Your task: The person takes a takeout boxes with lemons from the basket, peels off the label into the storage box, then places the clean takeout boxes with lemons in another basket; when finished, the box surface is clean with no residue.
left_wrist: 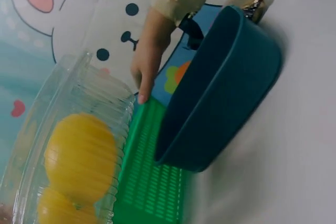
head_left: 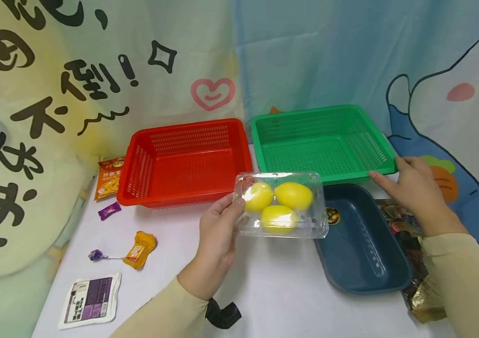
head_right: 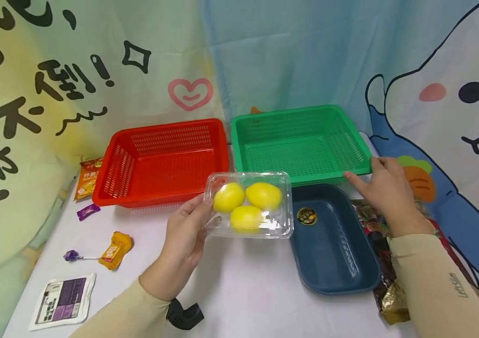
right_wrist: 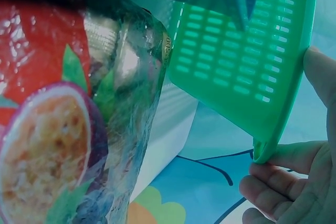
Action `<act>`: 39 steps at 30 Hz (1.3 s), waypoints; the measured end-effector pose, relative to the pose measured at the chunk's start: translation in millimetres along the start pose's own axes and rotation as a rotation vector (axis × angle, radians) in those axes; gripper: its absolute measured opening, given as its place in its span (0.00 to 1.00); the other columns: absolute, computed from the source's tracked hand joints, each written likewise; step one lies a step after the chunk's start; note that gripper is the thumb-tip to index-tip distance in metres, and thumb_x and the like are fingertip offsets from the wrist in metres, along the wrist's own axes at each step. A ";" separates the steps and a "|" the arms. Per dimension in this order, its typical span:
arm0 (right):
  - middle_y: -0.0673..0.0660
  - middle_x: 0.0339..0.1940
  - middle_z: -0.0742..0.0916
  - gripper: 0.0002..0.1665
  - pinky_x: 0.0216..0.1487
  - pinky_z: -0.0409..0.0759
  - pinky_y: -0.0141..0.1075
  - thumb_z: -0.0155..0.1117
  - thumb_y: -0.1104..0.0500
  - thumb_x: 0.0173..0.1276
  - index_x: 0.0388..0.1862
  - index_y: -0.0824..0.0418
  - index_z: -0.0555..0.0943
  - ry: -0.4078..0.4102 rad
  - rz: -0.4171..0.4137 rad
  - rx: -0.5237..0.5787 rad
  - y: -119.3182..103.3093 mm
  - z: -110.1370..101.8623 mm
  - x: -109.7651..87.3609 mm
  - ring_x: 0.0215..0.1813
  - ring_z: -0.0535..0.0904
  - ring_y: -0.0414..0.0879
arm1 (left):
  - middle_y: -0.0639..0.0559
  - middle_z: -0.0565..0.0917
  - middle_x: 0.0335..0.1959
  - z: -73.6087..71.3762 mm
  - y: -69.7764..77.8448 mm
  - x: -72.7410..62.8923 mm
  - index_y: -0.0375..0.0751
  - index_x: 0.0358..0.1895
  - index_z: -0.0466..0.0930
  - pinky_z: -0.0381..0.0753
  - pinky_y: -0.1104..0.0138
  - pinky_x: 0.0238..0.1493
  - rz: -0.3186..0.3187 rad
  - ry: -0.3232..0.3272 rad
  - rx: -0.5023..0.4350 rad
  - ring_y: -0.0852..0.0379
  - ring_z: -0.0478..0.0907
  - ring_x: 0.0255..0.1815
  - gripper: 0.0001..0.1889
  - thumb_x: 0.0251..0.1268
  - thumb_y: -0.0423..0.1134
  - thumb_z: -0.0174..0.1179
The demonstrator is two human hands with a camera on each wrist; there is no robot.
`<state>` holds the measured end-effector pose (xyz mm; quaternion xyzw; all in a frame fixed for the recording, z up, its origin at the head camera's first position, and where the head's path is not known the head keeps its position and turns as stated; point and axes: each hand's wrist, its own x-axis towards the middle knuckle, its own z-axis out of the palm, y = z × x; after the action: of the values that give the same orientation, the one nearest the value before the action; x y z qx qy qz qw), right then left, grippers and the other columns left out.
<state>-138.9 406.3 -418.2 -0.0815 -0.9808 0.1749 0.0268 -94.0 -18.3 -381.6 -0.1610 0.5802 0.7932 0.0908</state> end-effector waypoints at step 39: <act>0.83 0.76 0.61 0.63 0.72 0.61 0.75 0.51 0.27 0.76 0.81 0.79 0.51 -0.029 0.039 -0.009 -4.2 -2.0 -0.3 0.75 0.56 0.78 | 0.47 0.78 0.62 87.2 40.2 71.8 0.35 0.66 0.77 0.83 0.67 0.60 -0.007 0.022 -0.101 0.55 0.75 0.53 0.23 0.72 0.39 0.67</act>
<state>-139.1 403.0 -414.9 -0.0983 -0.9801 0.1721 0.0086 -187.3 49.0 -347.7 -0.1762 0.5398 0.8193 0.0789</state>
